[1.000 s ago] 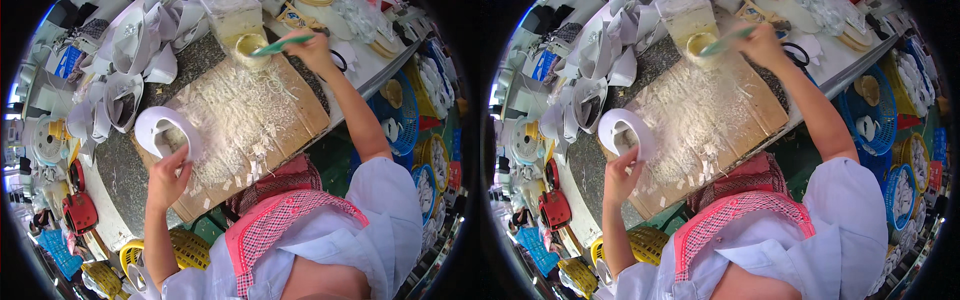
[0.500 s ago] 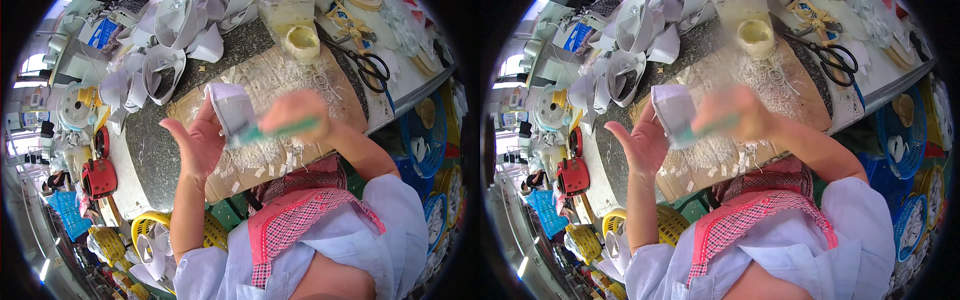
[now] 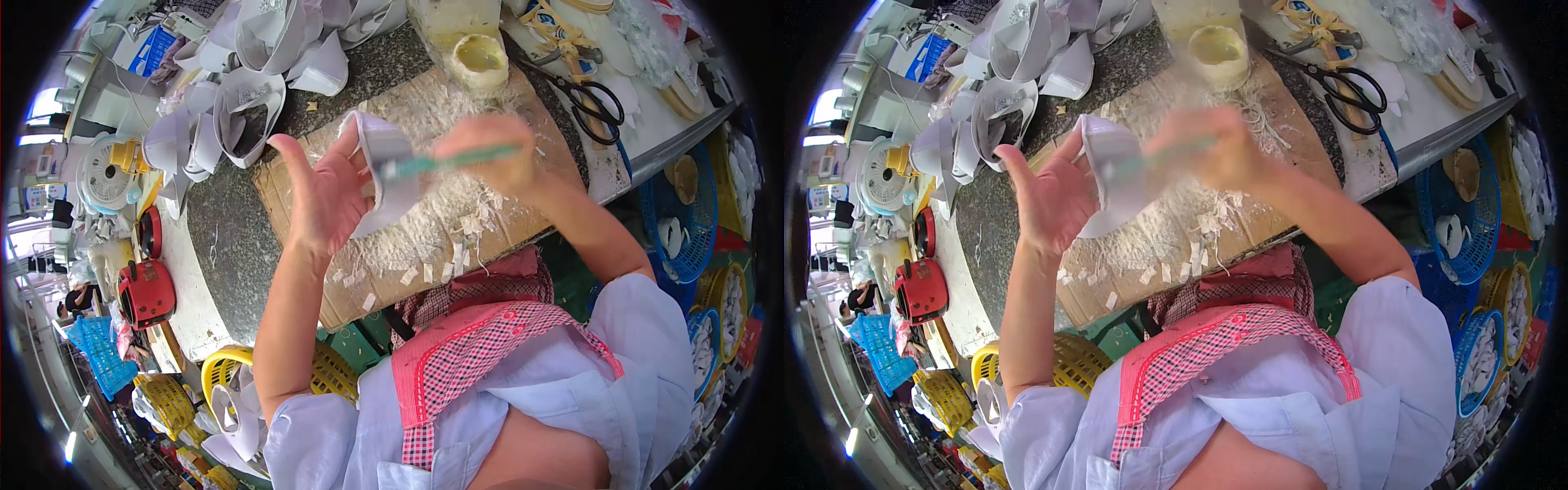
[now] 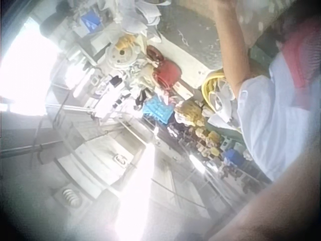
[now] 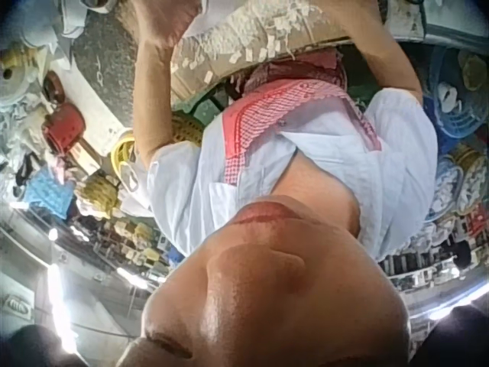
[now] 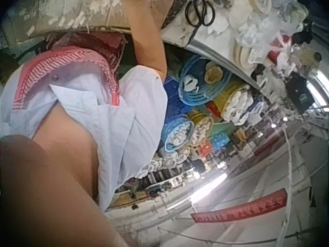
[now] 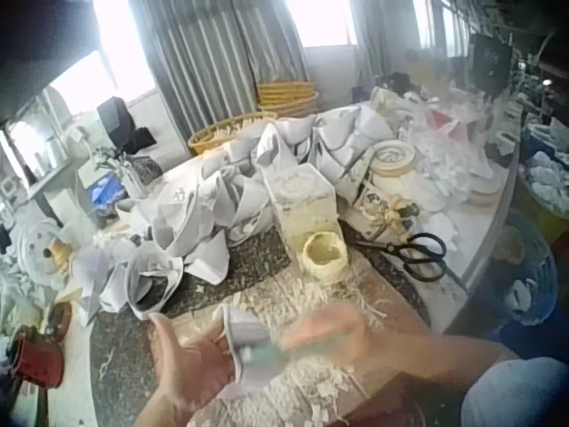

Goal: The person applies adhesive to shoe uppers by dipping a green spreader into a container of glue and brushing the substance along the edges and inner surfaces of each component.

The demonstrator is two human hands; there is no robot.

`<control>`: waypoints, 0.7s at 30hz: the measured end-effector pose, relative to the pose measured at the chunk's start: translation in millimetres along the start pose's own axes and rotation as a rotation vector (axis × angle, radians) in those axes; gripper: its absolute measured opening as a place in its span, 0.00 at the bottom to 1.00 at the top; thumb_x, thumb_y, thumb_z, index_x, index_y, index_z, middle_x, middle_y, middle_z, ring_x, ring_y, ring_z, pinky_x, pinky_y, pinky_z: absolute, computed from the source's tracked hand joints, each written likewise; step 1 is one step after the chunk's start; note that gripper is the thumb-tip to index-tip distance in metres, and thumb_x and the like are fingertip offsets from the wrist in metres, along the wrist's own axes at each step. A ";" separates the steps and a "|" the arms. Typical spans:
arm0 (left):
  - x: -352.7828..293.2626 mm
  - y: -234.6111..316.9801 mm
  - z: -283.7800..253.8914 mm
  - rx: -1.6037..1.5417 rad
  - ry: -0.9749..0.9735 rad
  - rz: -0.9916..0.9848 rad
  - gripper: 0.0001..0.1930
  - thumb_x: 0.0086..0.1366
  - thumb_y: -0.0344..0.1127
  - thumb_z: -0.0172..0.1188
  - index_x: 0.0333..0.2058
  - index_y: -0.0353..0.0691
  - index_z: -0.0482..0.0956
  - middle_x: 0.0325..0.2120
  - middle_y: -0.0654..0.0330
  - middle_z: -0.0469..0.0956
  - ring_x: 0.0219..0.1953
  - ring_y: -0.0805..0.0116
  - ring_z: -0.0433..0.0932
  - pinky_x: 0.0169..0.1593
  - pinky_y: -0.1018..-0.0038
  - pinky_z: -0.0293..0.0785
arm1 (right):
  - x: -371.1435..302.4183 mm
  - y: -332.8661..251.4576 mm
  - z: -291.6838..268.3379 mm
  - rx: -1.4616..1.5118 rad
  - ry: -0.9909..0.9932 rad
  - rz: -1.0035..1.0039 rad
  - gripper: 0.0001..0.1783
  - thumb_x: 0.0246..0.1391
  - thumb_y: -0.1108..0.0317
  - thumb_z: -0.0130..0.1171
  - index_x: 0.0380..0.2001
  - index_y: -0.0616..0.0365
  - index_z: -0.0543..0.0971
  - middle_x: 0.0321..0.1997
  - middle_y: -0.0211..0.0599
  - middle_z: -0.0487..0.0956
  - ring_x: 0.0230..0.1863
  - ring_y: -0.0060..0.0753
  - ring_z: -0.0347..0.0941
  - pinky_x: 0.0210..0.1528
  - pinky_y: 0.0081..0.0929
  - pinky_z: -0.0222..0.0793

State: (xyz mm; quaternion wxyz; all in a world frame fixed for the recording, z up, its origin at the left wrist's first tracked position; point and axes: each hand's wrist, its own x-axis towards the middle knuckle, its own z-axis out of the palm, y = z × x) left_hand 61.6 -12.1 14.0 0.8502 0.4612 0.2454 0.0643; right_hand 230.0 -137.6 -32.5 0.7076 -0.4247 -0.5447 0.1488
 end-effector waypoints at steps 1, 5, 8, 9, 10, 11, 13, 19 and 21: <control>4.7 -1.1 -0.1 -0.017 0.030 -0.022 0.58 0.37 0.81 0.16 0.58 0.38 0.43 0.51 0.51 0.60 0.51 0.58 0.61 0.50 0.63 0.60 | -9.3 -3.6 1.4 -0.040 -0.173 -0.017 0.07 0.38 0.77 0.60 0.26 0.61 0.77 0.25 0.35 0.76 0.27 0.28 0.72 0.29 0.20 0.65; 23.2 0.0 14.1 0.106 0.112 0.016 0.52 0.45 0.77 0.21 0.56 0.36 0.52 0.47 0.51 0.65 0.47 0.59 0.66 0.44 0.64 0.66 | -22.2 1.2 -8.5 -0.051 -0.136 0.089 0.07 0.38 0.76 0.60 0.27 0.61 0.77 0.24 0.36 0.76 0.25 0.30 0.71 0.28 0.21 0.64; 34.7 0.2 6.9 1.292 0.250 0.234 0.31 0.58 0.60 0.39 0.34 0.34 0.73 0.29 0.45 0.73 0.27 0.55 0.74 0.34 0.69 0.69 | -19.8 -1.8 -8.6 -0.192 -0.220 -0.012 0.06 0.39 0.74 0.59 0.25 0.63 0.77 0.25 0.40 0.76 0.26 0.34 0.73 0.26 0.23 0.67; 31.9 2.7 8.5 1.289 0.252 0.232 0.31 0.58 0.60 0.39 0.34 0.34 0.73 0.29 0.45 0.73 0.27 0.55 0.74 0.34 0.69 0.69 | -19.9 -2.2 -8.1 -0.191 -0.223 -0.009 0.06 0.39 0.74 0.59 0.25 0.63 0.77 0.25 0.40 0.76 0.26 0.34 0.73 0.26 0.23 0.67; 25.3 8.9 12.0 1.488 0.278 0.336 0.26 0.57 0.57 0.43 0.30 0.34 0.74 0.26 0.47 0.73 0.26 0.55 0.73 0.33 0.69 0.69 | -19.5 -3.6 -6.9 -0.209 -0.222 -0.040 0.06 0.38 0.75 0.60 0.25 0.61 0.77 0.24 0.38 0.76 0.24 0.34 0.72 0.26 0.22 0.65; 17.3 13.6 13.3 1.687 0.305 0.441 0.23 0.56 0.53 0.47 0.27 0.35 0.75 0.23 0.49 0.73 0.25 0.56 0.73 0.31 0.69 0.68 | -18.6 -5.2 -5.0 -0.224 -0.223 -0.071 0.07 0.37 0.76 0.60 0.25 0.60 0.77 0.23 0.36 0.75 0.23 0.34 0.71 0.26 0.22 0.64; -4.6 16.0 2.7 1.506 0.469 0.579 0.16 0.57 0.42 0.49 0.29 0.33 0.75 0.27 0.52 0.74 0.28 0.59 0.74 0.33 0.73 0.68 | -17.2 -12.1 -0.6 -0.245 -0.268 -0.125 0.08 0.36 0.76 0.59 0.25 0.59 0.77 0.23 0.35 0.74 0.24 0.35 0.71 0.26 0.23 0.64; -60.3 -30.8 -78.7 1.402 0.754 0.208 0.18 0.57 0.43 0.46 0.29 0.31 0.74 0.24 0.51 0.73 0.31 0.58 0.71 0.37 0.69 0.64 | -4.7 -3.2 51.9 -0.258 -0.543 -0.396 0.08 0.38 0.73 0.54 0.28 0.59 0.76 0.29 0.35 0.75 0.25 0.34 0.71 0.23 0.24 0.67; -59.6 -47.2 -81.5 1.043 0.761 0.196 0.16 0.56 0.40 0.47 0.30 0.29 0.74 0.26 0.53 0.74 0.31 0.62 0.71 0.37 0.71 0.64 | 1.6 8.8 59.6 -0.378 -0.640 -0.485 0.07 0.37 0.74 0.54 0.26 0.57 0.75 0.27 0.34 0.74 0.25 0.34 0.70 0.22 0.26 0.66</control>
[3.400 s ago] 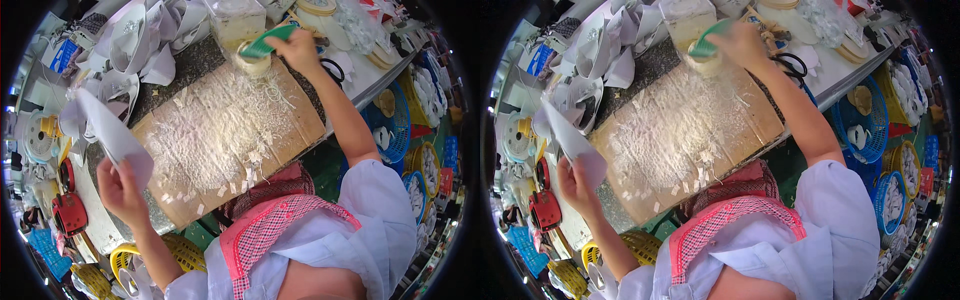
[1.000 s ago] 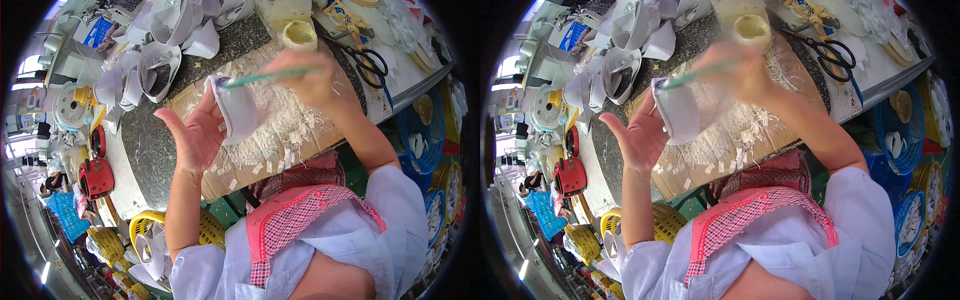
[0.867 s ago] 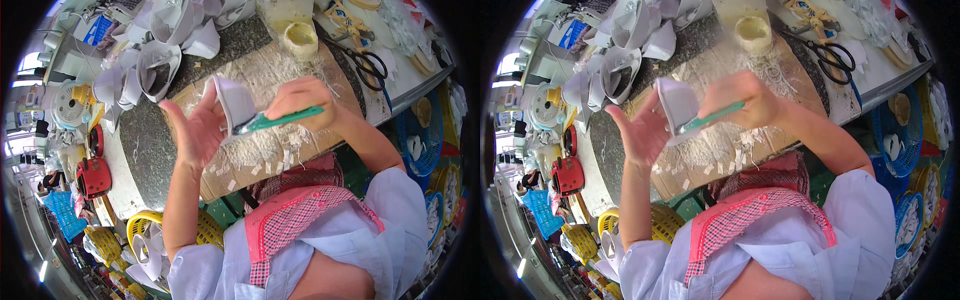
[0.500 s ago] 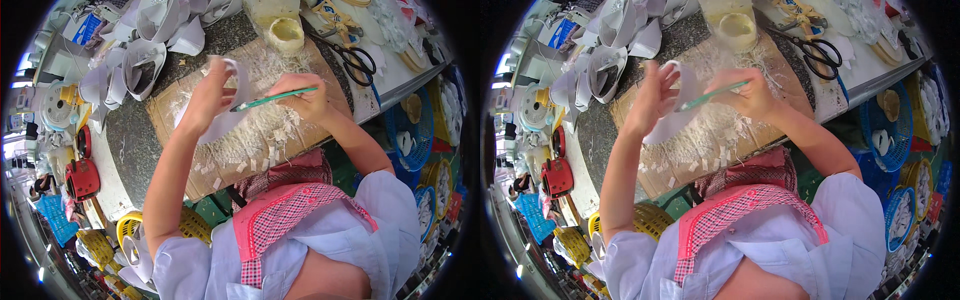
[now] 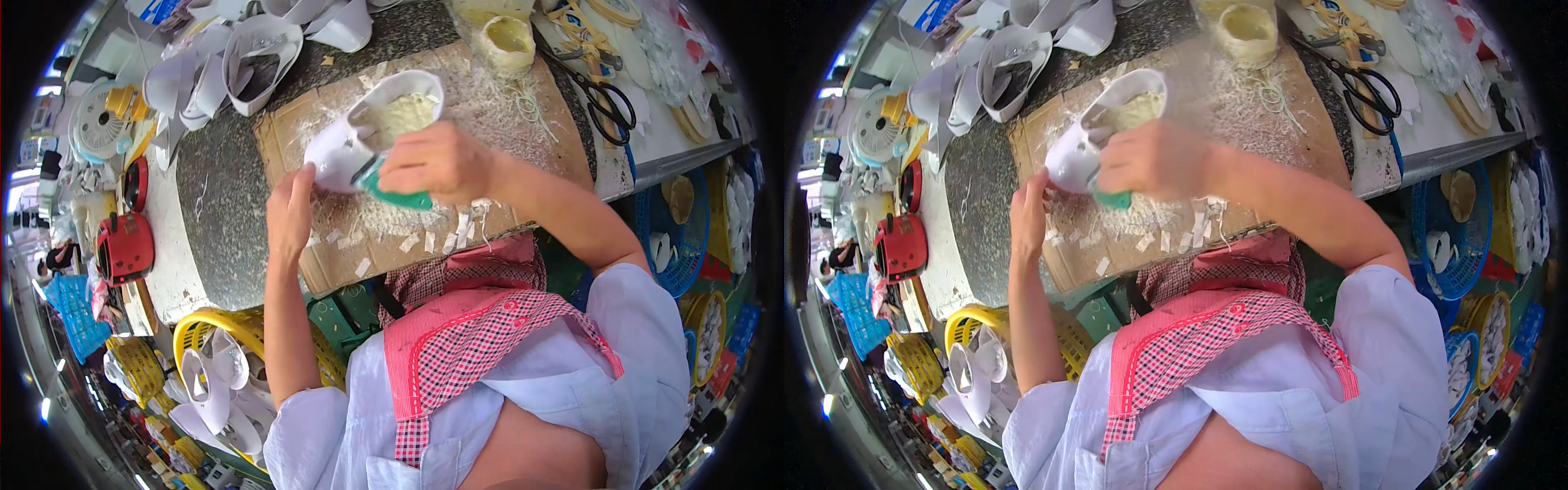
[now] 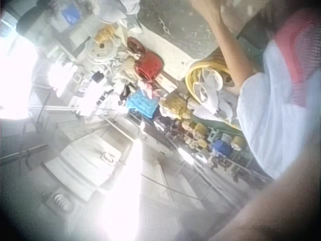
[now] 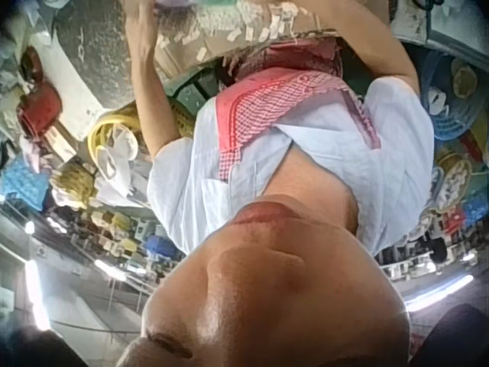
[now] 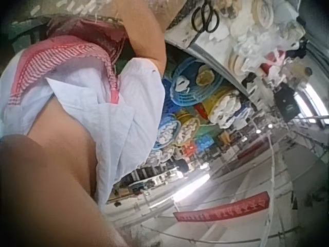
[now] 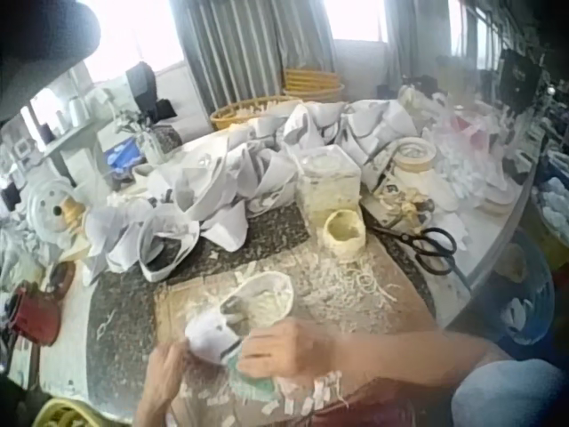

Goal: The person applies adhesive to shoe uppers by dipping a green spreader into a container of glue and brushing the substance along the edges and inner surfaces of each component.

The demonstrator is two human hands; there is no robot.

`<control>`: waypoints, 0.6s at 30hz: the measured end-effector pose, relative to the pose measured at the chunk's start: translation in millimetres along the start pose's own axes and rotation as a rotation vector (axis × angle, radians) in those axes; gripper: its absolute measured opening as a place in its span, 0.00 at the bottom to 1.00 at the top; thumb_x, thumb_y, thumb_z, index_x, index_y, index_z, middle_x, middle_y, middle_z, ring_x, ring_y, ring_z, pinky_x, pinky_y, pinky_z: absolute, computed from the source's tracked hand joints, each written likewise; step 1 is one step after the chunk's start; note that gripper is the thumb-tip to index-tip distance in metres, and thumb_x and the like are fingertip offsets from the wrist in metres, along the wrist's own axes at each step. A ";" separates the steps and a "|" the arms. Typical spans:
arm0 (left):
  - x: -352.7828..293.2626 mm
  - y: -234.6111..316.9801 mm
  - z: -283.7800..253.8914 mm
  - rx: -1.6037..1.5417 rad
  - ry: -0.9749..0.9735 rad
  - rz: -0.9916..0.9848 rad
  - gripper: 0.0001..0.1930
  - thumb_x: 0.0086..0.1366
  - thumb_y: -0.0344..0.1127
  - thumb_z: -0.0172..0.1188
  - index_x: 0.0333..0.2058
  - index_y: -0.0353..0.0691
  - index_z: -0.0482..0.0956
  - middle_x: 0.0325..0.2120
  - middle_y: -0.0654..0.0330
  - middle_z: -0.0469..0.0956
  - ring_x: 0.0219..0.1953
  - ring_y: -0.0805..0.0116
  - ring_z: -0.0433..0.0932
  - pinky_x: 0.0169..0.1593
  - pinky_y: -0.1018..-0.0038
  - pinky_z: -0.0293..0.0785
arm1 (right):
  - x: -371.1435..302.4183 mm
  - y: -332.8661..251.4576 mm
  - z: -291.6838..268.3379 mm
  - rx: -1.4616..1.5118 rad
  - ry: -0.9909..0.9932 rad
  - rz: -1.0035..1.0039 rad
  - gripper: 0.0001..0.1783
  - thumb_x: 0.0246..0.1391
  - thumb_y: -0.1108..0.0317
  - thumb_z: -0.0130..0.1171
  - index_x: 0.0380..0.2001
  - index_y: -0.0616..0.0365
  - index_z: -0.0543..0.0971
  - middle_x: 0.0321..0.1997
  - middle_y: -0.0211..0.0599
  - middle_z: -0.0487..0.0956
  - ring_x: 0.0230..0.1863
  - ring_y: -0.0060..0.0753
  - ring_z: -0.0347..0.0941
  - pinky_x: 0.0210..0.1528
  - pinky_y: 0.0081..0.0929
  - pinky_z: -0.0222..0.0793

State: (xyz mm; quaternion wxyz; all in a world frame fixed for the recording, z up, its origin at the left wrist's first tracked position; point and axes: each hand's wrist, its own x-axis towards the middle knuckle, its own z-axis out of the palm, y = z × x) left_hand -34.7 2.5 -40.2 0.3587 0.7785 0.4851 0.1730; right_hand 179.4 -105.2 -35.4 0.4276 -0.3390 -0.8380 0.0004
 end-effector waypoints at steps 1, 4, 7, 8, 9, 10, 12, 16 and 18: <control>-2.6 -1.6 5.9 -0.320 -0.028 -0.128 0.15 0.55 0.36 0.47 0.31 0.28 0.73 0.27 0.55 0.74 0.31 0.67 0.71 0.37 0.73 0.64 | -5.3 4.4 -1.3 -0.026 -0.053 0.079 0.07 0.36 0.75 0.54 0.24 0.57 0.75 0.25 0.33 0.73 0.24 0.34 0.70 0.23 0.27 0.66; -6.3 6.3 13.2 -0.697 -0.137 -0.112 0.11 0.52 0.30 0.48 0.32 0.28 0.73 0.29 0.59 0.75 0.31 0.74 0.72 0.36 0.78 0.66 | -12.9 12.6 -34.5 -0.043 -0.222 0.123 0.07 0.35 0.76 0.56 0.24 0.58 0.75 0.24 0.34 0.73 0.25 0.35 0.71 0.25 0.28 0.67; -4.2 14.1 10.0 -0.756 -0.126 -0.110 0.10 0.51 0.26 0.48 0.32 0.30 0.74 0.27 0.58 0.76 0.26 0.76 0.73 0.33 0.81 0.68 | -14.6 14.0 -68.2 0.006 -0.254 0.319 0.09 0.34 0.75 0.58 0.26 0.57 0.76 0.22 0.35 0.73 0.26 0.37 0.71 0.28 0.28 0.67; -1.7 13.3 9.9 -0.768 -0.126 -0.108 0.10 0.51 0.26 0.48 0.32 0.30 0.74 0.27 0.58 0.76 0.26 0.76 0.73 0.33 0.81 0.68 | -9.7 13.4 -71.1 0.000 -0.264 0.318 0.09 0.34 0.75 0.58 0.26 0.57 0.76 0.22 0.35 0.73 0.26 0.37 0.71 0.28 0.28 0.67; 2.5 13.5 10.2 -0.749 -0.141 -0.082 0.10 0.51 0.25 0.48 0.32 0.29 0.74 0.25 0.58 0.76 0.25 0.75 0.73 0.31 0.82 0.68 | -1.5 11.3 -73.4 0.081 -0.202 0.292 0.09 0.33 0.74 0.58 0.25 0.57 0.76 0.22 0.35 0.74 0.26 0.37 0.71 0.29 0.29 0.67; 7.1 14.4 12.4 -0.729 -0.160 -0.056 0.10 0.51 0.25 0.48 0.32 0.29 0.74 0.24 0.58 0.76 0.23 0.75 0.73 0.30 0.82 0.69 | 6.7 8.8 -73.2 0.160 -0.137 0.270 0.09 0.33 0.74 0.59 0.25 0.56 0.76 0.22 0.35 0.74 0.26 0.37 0.71 0.29 0.29 0.66; 13.5 14.0 16.2 -0.745 -0.158 -0.050 0.09 0.50 0.24 0.47 0.30 0.29 0.74 0.23 0.58 0.75 0.22 0.76 0.73 0.28 0.83 0.68 | 34.6 7.4 -46.1 0.144 -0.120 0.238 0.09 0.32 0.74 0.60 0.24 0.56 0.76 0.22 0.33 0.74 0.26 0.36 0.71 0.29 0.28 0.66; 22.0 15.1 20.8 -0.659 -0.159 0.024 0.09 0.50 0.24 0.47 0.29 0.29 0.75 0.22 0.59 0.75 0.22 0.76 0.73 0.27 0.83 0.67 | 36.6 38.1 -32.1 0.168 -0.421 0.196 0.08 0.31 0.74 0.60 0.22 0.58 0.74 0.23 0.34 0.74 0.27 0.38 0.70 0.30 0.28 0.65; 22.6 15.1 19.9 -0.666 -0.122 0.011 0.09 0.49 0.24 0.47 0.28 0.29 0.75 0.22 0.59 0.75 0.22 0.77 0.72 0.27 0.83 0.67 | 32.3 44.0 -46.8 0.143 -0.503 0.213 0.08 0.31 0.75 0.60 0.21 0.59 0.74 0.24 0.36 0.73 0.27 0.40 0.70 0.30 0.29 0.65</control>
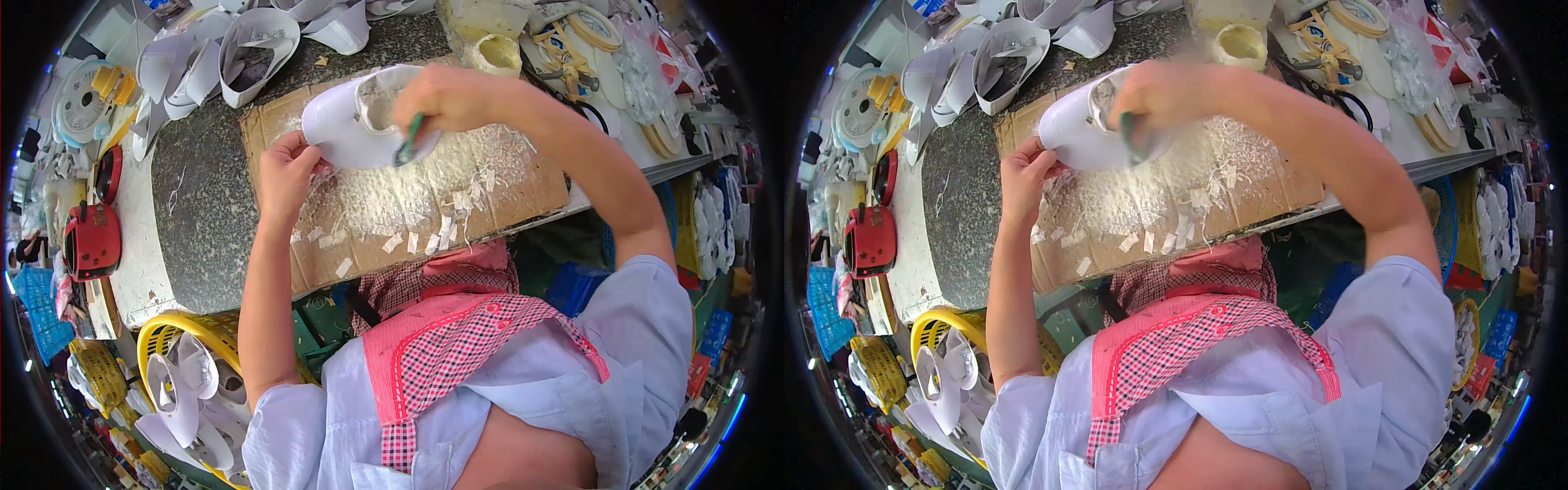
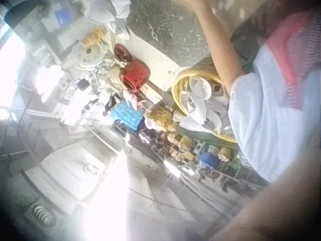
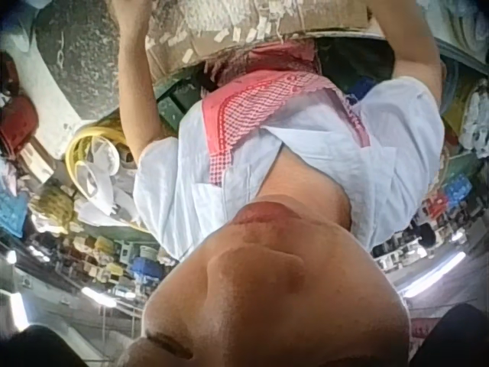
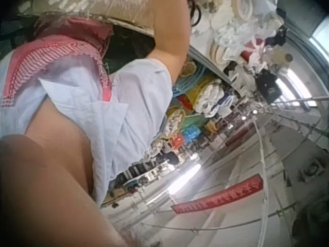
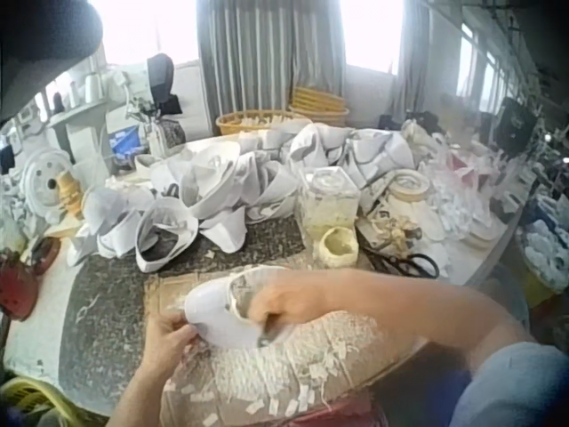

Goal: The person applies adhesive to shoe uppers by dipping a green spreader into a container of glue and brushing the substance along the edges and inner surfaces of each component.

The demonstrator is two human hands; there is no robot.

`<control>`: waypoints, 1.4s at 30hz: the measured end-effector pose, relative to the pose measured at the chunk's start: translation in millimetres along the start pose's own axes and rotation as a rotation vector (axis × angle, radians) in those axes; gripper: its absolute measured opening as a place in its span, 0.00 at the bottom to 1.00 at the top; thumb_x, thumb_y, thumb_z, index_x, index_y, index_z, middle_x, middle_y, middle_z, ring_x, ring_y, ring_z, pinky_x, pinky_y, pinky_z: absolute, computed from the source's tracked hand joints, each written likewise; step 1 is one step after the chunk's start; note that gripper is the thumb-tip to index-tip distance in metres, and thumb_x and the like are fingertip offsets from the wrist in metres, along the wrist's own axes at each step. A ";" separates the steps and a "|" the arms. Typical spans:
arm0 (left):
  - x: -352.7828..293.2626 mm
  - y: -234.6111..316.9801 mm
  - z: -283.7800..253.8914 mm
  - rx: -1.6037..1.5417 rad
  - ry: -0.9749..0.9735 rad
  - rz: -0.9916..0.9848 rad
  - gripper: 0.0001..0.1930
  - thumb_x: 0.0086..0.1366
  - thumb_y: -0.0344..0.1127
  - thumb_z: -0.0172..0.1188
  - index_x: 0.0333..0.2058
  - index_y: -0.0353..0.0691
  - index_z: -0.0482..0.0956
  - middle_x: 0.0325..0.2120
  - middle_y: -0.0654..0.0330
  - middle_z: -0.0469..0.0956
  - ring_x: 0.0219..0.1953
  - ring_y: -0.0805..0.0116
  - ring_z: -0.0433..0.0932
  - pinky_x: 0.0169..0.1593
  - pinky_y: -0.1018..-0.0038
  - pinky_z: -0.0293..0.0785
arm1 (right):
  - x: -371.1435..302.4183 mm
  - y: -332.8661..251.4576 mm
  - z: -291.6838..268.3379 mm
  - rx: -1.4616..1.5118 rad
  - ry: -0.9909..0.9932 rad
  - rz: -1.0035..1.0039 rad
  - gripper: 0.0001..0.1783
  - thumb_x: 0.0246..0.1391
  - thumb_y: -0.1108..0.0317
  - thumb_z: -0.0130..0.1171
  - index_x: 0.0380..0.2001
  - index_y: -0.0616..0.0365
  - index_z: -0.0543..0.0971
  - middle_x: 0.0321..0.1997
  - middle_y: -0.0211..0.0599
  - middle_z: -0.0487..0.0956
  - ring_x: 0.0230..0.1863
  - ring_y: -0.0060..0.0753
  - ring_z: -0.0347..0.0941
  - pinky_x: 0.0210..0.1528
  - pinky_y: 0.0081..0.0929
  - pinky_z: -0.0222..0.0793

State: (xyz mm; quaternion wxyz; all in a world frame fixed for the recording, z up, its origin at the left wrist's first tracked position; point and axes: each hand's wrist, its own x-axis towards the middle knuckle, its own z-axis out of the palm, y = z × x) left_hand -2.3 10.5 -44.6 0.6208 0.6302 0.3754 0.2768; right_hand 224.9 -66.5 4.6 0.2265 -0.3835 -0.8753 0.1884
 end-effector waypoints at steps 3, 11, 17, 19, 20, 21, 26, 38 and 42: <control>1.8 -0.8 -4.0 0.019 0.009 0.010 0.09 0.49 0.23 0.47 0.29 0.29 0.75 0.21 0.60 0.74 0.21 0.76 0.72 0.26 0.83 0.67 | -28.2 0.1 -25.1 -0.038 -0.219 0.191 0.07 0.32 0.76 0.59 0.22 0.59 0.74 0.25 0.38 0.73 0.27 0.40 0.69 0.30 0.31 0.64; -8.8 25.6 19.7 -0.364 -0.289 -0.047 0.10 0.48 0.26 0.47 0.31 0.34 0.74 0.29 0.64 0.73 0.33 0.76 0.69 0.40 0.79 0.62 | -122.4 -28.5 -68.7 0.191 0.655 0.473 0.07 0.42 0.69 0.56 0.25 0.62 0.76 0.20 0.35 0.72 0.21 0.16 0.66 0.24 0.16 0.62; 0.0 36.8 69.7 -0.699 -0.528 -0.177 0.23 0.47 0.34 0.48 0.44 0.32 0.67 0.40 0.56 0.71 0.42 0.65 0.69 0.50 0.70 0.59 | -128.7 39.3 -19.9 -0.482 1.063 0.712 0.18 0.38 0.54 0.59 0.25 0.59 0.77 0.20 0.46 0.74 0.23 0.48 0.70 0.25 0.36 0.64; 8.3 32.5 74.2 -0.829 -0.615 -0.272 0.27 0.47 0.37 0.48 0.49 0.32 0.62 0.43 0.54 0.69 0.46 0.62 0.67 0.52 0.67 0.58 | -123.1 43.9 -22.1 -0.450 1.000 0.735 0.18 0.37 0.54 0.59 0.23 0.59 0.77 0.20 0.46 0.74 0.23 0.48 0.70 0.25 0.35 0.64; 6.9 33.4 76.0 -0.824 -0.612 -0.269 0.27 0.47 0.37 0.48 0.49 0.32 0.62 0.43 0.54 0.69 0.46 0.62 0.67 0.52 0.67 0.58 | -121.8 44.7 -23.1 -0.416 0.929 0.758 0.18 0.37 0.53 0.59 0.22 0.59 0.77 0.20 0.45 0.74 0.24 0.48 0.70 0.26 0.35 0.65; 3.7 34.5 76.7 -0.768 -0.591 -0.273 0.27 0.47 0.37 0.48 0.48 0.32 0.63 0.42 0.54 0.69 0.45 0.62 0.68 0.52 0.67 0.59 | -122.9 38.2 -33.7 -0.437 0.818 0.866 0.14 0.39 0.58 0.59 0.22 0.59 0.77 0.23 0.43 0.76 0.25 0.41 0.72 0.27 0.31 0.65; 7.3 61.7 49.2 -0.365 -0.181 0.079 0.12 0.53 0.27 0.46 0.37 0.32 0.71 0.29 0.61 0.72 0.30 0.77 0.70 0.35 0.83 0.66 | -146.2 22.7 -28.3 -0.241 1.046 0.515 0.06 0.44 0.70 0.55 0.25 0.60 0.78 0.22 0.36 0.77 0.20 0.21 0.70 0.23 0.18 0.63; 12.7 68.9 9.6 0.142 -0.258 0.356 0.09 0.59 0.28 0.38 0.36 0.35 0.67 0.26 0.68 0.63 0.28 0.83 0.60 0.34 0.86 0.55 | -135.5 30.8 -5.6 -0.050 1.205 0.533 0.06 0.40 0.72 0.59 0.26 0.62 0.77 0.20 0.25 0.75 0.18 0.15 0.67 0.21 0.16 0.62; -4.2 72.7 1.0 0.146 -0.187 0.370 0.09 0.59 0.27 0.39 0.36 0.34 0.67 0.29 0.67 0.65 0.32 0.83 0.61 0.38 0.87 0.56 | -146.7 3.6 -23.3 -0.325 1.176 0.797 0.06 0.40 0.72 0.60 0.24 0.61 0.77 0.19 0.26 0.74 0.17 0.16 0.67 0.21 0.16 0.62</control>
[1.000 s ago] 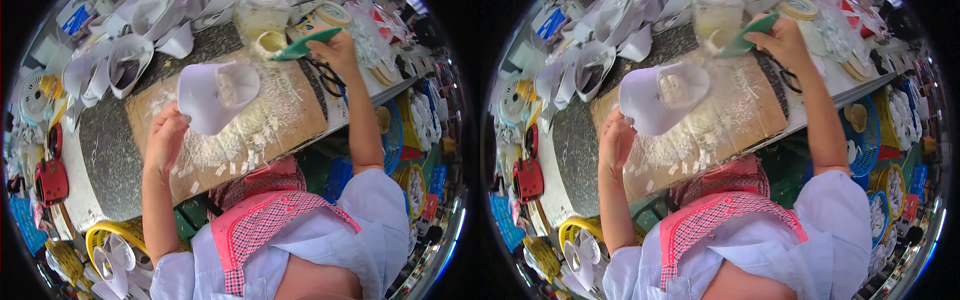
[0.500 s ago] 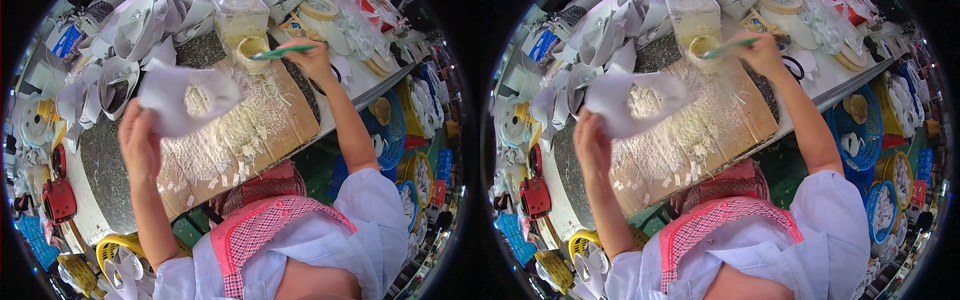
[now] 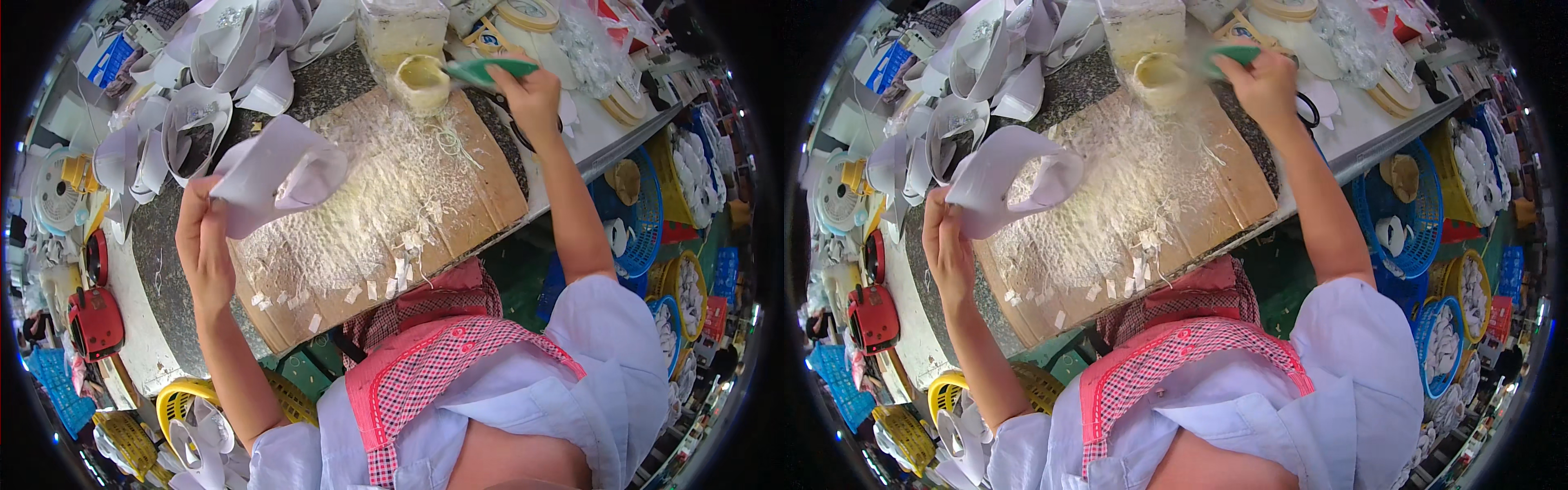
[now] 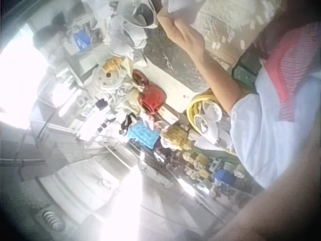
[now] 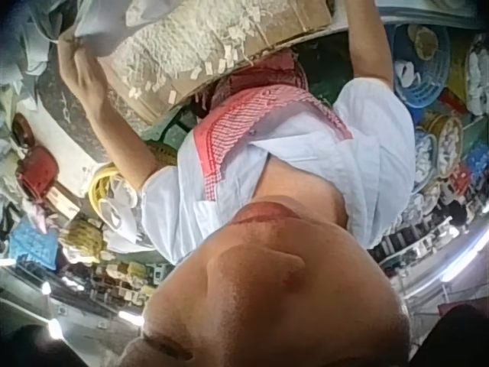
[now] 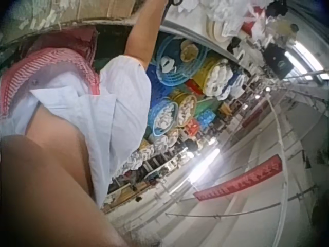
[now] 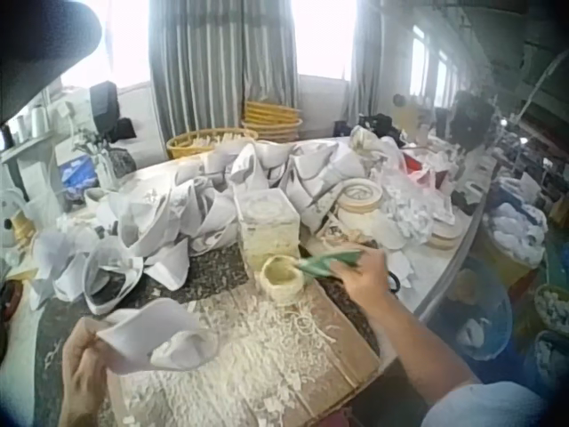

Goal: The person applies adhesive to shoe uppers by dipping a green spreader into a container of glue and brushing the substance along the edges and inner surfaces of each component.

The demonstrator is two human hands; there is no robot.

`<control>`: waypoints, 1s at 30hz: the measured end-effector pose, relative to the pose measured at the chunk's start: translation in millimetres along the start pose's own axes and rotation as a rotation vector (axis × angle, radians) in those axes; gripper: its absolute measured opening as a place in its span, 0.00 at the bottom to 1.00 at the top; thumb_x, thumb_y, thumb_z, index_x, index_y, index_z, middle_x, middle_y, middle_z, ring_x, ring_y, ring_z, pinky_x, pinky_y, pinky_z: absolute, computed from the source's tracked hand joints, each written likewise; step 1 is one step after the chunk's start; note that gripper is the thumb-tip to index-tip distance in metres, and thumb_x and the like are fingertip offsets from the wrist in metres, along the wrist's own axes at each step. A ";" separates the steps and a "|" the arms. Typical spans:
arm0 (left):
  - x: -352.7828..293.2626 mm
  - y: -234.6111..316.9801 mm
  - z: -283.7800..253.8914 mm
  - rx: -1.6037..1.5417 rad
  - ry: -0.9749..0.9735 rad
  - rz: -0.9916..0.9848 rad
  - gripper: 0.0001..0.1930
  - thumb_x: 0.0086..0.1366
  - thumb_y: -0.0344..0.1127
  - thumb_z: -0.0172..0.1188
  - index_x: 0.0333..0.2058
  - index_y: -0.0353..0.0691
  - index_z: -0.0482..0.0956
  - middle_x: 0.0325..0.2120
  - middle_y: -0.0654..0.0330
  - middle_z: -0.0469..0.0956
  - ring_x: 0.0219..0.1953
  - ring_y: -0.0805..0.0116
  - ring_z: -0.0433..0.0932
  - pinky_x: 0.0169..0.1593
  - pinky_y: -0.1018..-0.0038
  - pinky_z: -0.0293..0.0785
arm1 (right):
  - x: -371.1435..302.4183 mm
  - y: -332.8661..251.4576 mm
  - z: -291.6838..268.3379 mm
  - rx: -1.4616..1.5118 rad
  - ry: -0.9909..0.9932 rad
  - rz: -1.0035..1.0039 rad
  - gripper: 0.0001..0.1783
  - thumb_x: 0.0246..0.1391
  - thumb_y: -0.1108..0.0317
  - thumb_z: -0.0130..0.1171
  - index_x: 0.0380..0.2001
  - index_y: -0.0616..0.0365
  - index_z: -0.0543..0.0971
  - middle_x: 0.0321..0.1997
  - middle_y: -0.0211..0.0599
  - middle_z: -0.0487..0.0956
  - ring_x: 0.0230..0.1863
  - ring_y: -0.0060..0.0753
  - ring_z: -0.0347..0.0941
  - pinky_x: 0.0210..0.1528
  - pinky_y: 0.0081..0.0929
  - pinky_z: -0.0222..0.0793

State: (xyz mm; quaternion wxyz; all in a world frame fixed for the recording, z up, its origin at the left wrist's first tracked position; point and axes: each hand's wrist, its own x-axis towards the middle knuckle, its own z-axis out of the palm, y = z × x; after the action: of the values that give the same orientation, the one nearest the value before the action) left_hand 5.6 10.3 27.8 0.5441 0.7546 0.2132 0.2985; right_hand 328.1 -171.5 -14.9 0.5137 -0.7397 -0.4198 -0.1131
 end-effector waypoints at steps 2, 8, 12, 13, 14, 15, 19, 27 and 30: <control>-7.8 -1.3 5.6 0.033 0.083 0.138 0.09 0.58 0.26 0.40 0.34 0.33 0.69 0.30 0.64 0.69 0.34 0.81 0.64 0.39 0.83 0.59 | -11.2 4.3 -14.8 0.070 -0.103 0.127 0.06 0.41 0.72 0.59 0.24 0.62 0.77 0.18 0.27 0.74 0.17 0.16 0.67 0.21 0.16 0.62; -0.7 -0.3 19.9 0.038 0.127 0.045 0.20 0.58 0.23 0.40 0.51 0.35 0.61 0.34 0.62 0.70 0.34 0.81 0.66 0.40 0.85 0.60 | -55.1 -47.4 12.1 0.713 -0.282 0.285 0.05 0.45 0.75 0.55 0.24 0.67 0.75 0.21 0.34 0.73 0.19 0.22 0.67 0.22 0.16 0.61; 5.9 1.9 31.6 0.002 0.046 -0.054 0.21 0.58 0.24 0.41 0.52 0.37 0.59 0.30 0.60 0.73 0.30 0.79 0.68 0.36 0.83 0.64 | -75.3 -70.3 35.3 0.626 -0.421 -0.016 0.06 0.40 0.77 0.58 0.26 0.66 0.75 0.22 0.37 0.74 0.22 0.25 0.69 0.23 0.19 0.64; 6.7 1.8 33.4 0.000 0.048 -0.057 0.21 0.58 0.24 0.41 0.52 0.37 0.59 0.30 0.60 0.73 0.30 0.79 0.68 0.36 0.83 0.64 | -78.5 -74.0 41.4 0.557 -0.405 -0.207 0.07 0.39 0.77 0.59 0.27 0.66 0.76 0.23 0.38 0.75 0.22 0.27 0.70 0.23 0.20 0.65; 7.5 2.2 35.0 0.096 0.017 -0.029 0.18 0.58 0.25 0.42 0.49 0.37 0.62 0.29 0.59 0.73 0.30 0.78 0.69 0.36 0.81 0.65 | -79.2 -76.4 45.6 0.555 -0.407 -0.206 0.07 0.39 0.77 0.59 0.27 0.66 0.76 0.23 0.38 0.75 0.22 0.27 0.70 0.23 0.20 0.65; 8.7 2.3 35.9 0.192 -0.016 0.002 0.16 0.58 0.26 0.42 0.46 0.36 0.66 0.28 0.58 0.74 0.30 0.77 0.70 0.35 0.79 0.66 | -78.0 -77.4 51.1 0.374 -0.358 -0.342 0.09 0.37 0.78 0.59 0.27 0.64 0.76 0.23 0.38 0.75 0.23 0.29 0.71 0.23 0.21 0.65; 12.5 6.7 42.0 0.220 0.022 -0.008 0.12 0.57 0.27 0.43 0.40 0.36 0.69 0.26 0.55 0.75 0.29 0.70 0.73 0.35 0.76 0.67 | -84.7 -70.3 63.6 0.051 -0.231 -0.501 0.12 0.34 0.77 0.61 0.29 0.59 0.78 0.25 0.38 0.76 0.24 0.33 0.73 0.25 0.24 0.67; -0.9 -6.9 44.7 0.362 0.049 0.123 0.12 0.54 0.24 0.42 0.38 0.39 0.69 0.21 0.49 0.72 0.24 0.57 0.74 0.30 0.71 0.67 | -88.0 -64.7 58.8 0.383 -0.414 -0.352 0.10 0.36 0.76 0.61 0.28 0.60 0.78 0.26 0.38 0.76 0.24 0.30 0.73 0.24 0.22 0.66; -3.8 -5.2 45.8 0.322 0.070 0.121 0.14 0.52 0.21 0.43 0.38 0.39 0.69 0.21 0.51 0.72 0.24 0.58 0.73 0.30 0.71 0.67 | -105.8 -70.0 61.5 0.315 -0.379 -0.424 0.09 0.37 0.76 0.61 0.28 0.59 0.78 0.26 0.38 0.76 0.24 0.28 0.72 0.24 0.21 0.66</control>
State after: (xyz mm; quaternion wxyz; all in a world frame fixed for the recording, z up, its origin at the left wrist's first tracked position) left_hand 34.1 -22.3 11.5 0.3896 0.8325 0.2313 0.3188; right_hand 194.4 -164.0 -59.1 0.4996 -0.5551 -0.6650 -0.0117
